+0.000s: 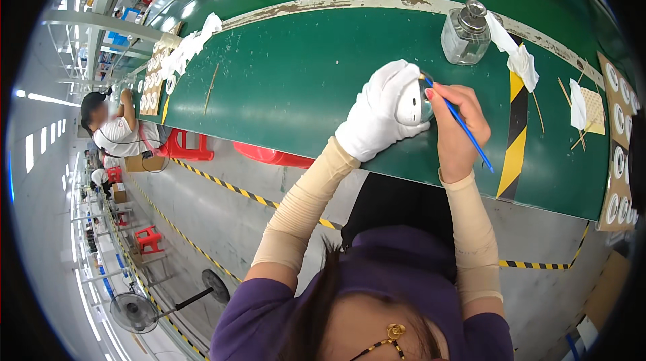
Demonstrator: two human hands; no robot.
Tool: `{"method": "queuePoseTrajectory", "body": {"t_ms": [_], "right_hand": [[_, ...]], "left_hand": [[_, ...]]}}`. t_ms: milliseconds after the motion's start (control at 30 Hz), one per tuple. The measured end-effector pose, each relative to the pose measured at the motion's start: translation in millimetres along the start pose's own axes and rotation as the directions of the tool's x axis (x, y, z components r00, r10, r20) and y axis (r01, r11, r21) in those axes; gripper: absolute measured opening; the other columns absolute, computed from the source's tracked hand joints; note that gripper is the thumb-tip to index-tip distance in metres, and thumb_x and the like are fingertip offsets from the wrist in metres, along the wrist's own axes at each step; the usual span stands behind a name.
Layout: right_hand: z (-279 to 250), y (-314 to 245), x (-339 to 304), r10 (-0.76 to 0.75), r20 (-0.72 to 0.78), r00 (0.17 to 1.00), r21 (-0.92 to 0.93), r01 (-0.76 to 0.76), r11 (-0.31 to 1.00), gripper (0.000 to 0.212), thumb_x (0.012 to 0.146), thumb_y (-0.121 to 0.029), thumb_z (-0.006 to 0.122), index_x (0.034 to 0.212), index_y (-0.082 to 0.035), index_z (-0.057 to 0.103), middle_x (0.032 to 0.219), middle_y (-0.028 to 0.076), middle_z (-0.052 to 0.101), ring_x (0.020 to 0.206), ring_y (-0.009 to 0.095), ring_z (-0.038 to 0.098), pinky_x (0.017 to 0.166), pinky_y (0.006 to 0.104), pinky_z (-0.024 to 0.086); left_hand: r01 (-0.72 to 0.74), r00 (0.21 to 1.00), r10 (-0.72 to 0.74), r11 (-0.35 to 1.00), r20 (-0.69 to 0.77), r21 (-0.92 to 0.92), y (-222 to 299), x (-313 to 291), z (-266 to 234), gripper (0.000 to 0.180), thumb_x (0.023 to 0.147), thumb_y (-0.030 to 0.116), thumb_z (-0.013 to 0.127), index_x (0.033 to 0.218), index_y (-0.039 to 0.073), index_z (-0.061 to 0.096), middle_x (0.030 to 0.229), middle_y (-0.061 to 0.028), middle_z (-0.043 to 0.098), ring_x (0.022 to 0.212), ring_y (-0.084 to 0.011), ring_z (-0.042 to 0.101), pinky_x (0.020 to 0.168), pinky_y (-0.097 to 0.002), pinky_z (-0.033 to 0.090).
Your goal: Applying a blue liquid coating to white dome-shaped electronic components using a small brush.
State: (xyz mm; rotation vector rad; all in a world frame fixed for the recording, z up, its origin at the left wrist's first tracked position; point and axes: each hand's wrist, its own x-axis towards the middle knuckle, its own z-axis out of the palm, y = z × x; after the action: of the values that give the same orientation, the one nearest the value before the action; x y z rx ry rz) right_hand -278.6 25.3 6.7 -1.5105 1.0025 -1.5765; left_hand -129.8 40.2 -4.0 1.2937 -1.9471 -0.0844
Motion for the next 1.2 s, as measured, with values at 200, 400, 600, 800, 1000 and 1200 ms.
{"method": "queuePoseTrajectory", "body": {"t_ms": [200, 400, 600, 800, 1000, 1200], "right_hand": [[-10, -8, -21, -0.071, 0.041, 0.997, -0.042, 0.072, 0.996, 0.011, 0.079, 0.008, 0.07, 0.088, 0.003, 0.067, 0.084, 0.008, 0.062, 0.076, 0.014, 0.058, 0.065, 0.023, 0.045], [-5, -13, -25, -0.161, 0.048, 0.986, -0.128, 0.166, 0.978, 0.013, 0.076, 0.008, 0.072, 0.086, 0.003, 0.066, 0.081, 0.009, 0.061, 0.074, 0.017, 0.059, 0.062, 0.0249, 0.045], [3, -16, -15, -0.177, 0.104, 0.979, -0.153, 0.192, 0.969, 0.012, 0.076, 0.008, 0.072, 0.085, 0.002, 0.065, 0.08, 0.009, 0.06, 0.07, 0.016, 0.056, 0.06, 0.0244, 0.044], [0, -16, -24, -0.146, 0.08, 0.986, -0.126, 0.155, 0.98, 0.014, 0.075, 0.01, 0.072, 0.085, 0.001, 0.066, 0.082, 0.009, 0.062, 0.074, 0.019, 0.059, 0.063, 0.0273, 0.046], [-3, -19, -22, -0.061, 0.061, 0.996, -0.173, 0.071, 0.982, 0.012, 0.078, 0.009, 0.07, 0.087, 0.003, 0.065, 0.083, 0.01, 0.06, 0.072, 0.015, 0.057, 0.061, 0.025, 0.045], [2, -17, -21, -0.106, 0.063, 0.992, -0.18, 0.116, 0.977, 0.012, 0.077, 0.009, 0.071, 0.086, 0.003, 0.064, 0.081, 0.01, 0.06, 0.072, 0.018, 0.058, 0.06, 0.0256, 0.045]], "left_hand": [[0.278, 0.948, -0.253, 0.954, 0.195, -0.114, 0, 13, -14, 0.082, 0.061, 0.034, 0.084, 0.129, 0.008, 0.047, 0.119, -0.0137, 0.056, 0.107, -0.0324, 0.058, 0.093, -0.0383, 0.047], [0.273, 0.952, -0.236, 0.942, 0.194, -0.193, -1, 10, -13, 0.08, 0.061, 0.029, 0.083, 0.13, 0.009, 0.048, 0.119, -0.014, 0.056, 0.105, -0.0325, 0.058, 0.093, -0.0382, 0.047], [0.227, 0.967, -0.207, 0.965, 0.146, -0.134, -5, 7, -9, 0.084, 0.061, 0.038, 0.083, 0.129, 0.007, 0.046, 0.115, -0.0151, 0.057, 0.102, -0.0345, 0.058, 0.087, -0.0416, 0.047], [0.235, 0.96, -0.204, 0.959, 0.192, -0.157, -3, 11, -13, 0.08, 0.062, 0.029, 0.083, 0.131, 0.009, 0.047, 0.119, -0.0144, 0.055, 0.105, -0.0347, 0.057, 0.091, -0.0391, 0.047], [0.261, 0.96, -0.231, 0.942, 0.158, -0.213, -4, 8, -10, 0.082, 0.06, 0.029, 0.085, 0.13, 0.009, 0.047, 0.117, -0.0136, 0.056, 0.102, -0.0337, 0.058, 0.089, -0.0376, 0.048], [0.255, 0.964, -0.228, 0.94, 0.138, -0.227, -6, 8, -9, 0.08, 0.06, 0.026, 0.085, 0.129, 0.01, 0.049, 0.114, -0.013, 0.057, 0.1, -0.0328, 0.059, 0.089, -0.0367, 0.048]]}}
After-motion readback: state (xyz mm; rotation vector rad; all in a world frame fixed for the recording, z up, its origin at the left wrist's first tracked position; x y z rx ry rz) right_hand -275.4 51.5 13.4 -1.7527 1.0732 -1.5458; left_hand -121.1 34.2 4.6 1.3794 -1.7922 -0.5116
